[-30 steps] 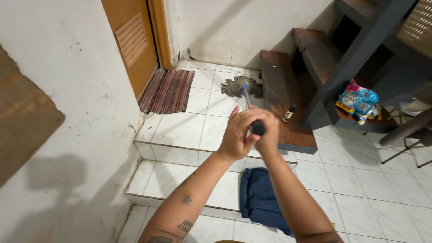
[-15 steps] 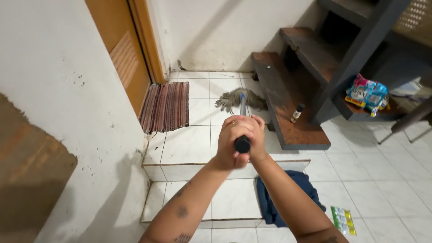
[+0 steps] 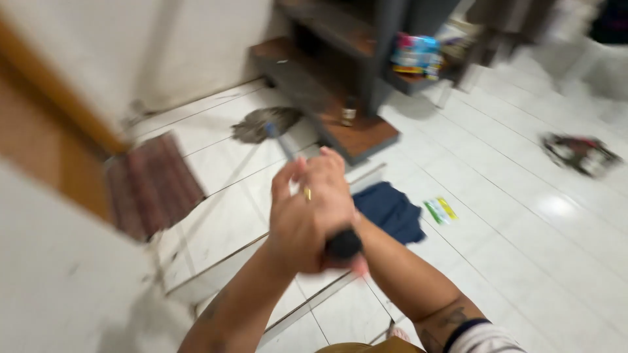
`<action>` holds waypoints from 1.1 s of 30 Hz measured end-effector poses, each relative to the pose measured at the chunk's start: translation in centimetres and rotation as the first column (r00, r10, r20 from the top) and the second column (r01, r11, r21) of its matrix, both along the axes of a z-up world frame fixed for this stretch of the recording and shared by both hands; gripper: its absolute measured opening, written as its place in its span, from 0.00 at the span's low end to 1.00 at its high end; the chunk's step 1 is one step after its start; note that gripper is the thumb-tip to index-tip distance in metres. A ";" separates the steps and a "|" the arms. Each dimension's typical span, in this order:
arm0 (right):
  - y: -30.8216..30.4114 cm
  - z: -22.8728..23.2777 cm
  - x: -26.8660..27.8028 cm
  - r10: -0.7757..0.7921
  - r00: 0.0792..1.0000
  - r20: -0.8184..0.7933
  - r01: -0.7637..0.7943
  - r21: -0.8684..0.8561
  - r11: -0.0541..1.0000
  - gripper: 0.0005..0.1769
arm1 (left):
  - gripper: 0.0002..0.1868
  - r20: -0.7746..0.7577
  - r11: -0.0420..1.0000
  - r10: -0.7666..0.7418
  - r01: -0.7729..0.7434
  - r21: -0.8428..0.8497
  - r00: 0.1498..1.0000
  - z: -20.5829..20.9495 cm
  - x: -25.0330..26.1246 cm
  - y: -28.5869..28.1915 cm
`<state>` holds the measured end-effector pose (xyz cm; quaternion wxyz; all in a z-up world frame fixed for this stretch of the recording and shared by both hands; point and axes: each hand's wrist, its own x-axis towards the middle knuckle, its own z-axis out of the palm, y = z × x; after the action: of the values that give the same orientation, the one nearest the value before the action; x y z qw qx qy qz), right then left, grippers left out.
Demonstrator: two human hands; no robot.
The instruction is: Mopping the tiled floor in an entryway area.
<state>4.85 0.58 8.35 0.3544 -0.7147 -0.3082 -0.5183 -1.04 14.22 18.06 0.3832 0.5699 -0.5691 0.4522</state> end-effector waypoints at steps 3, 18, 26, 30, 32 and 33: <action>1.3 -1.6 -1.7 -0.017 0.995 0.100 0.007 0.098 0.995 0.03 | 0.16 0.004 0.947 -0.314 0.313 0.076 0.949 3.7 -2.2 -0.4; -4.9 -5.3 1.0 0.077 0.876 -0.477 -0.048 0.072 0.996 0.34 | 0.29 -0.157 0.991 0.072 -0.053 0.120 0.985 -11.0 8.5 -4.2; -10.0 5.9 -3.4 -0.041 0.988 -0.152 0.022 -0.129 0.991 0.25 | 0.27 -0.112 0.973 0.070 -0.043 0.228 0.991 3.5 0.9 -6.0; -13.5 8.1 -4.3 0.103 0.994 -0.033 -0.107 -0.146 0.983 0.21 | 0.10 0.060 0.880 0.080 -0.099 0.464 0.995 4.5 1.3 -7.7; -15.6 5.5 -1.6 0.142 0.989 -0.032 -0.145 -0.157 0.977 0.22 | 0.16 -0.058 0.952 0.122 -0.100 0.289 0.991 4.1 -0.5 -12.2; -16.3 4.2 -0.2 0.161 0.987 -0.028 -0.163 -0.169 0.972 0.24 | 0.22 -0.166 0.990 0.120 -0.105 0.096 0.979 3.8 -1.3 -14.3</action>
<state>4.64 -15.75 12.57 0.3350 -0.7185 -0.4065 -0.4543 -2.35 -0.07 21.87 0.3793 0.6541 -0.5199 0.3974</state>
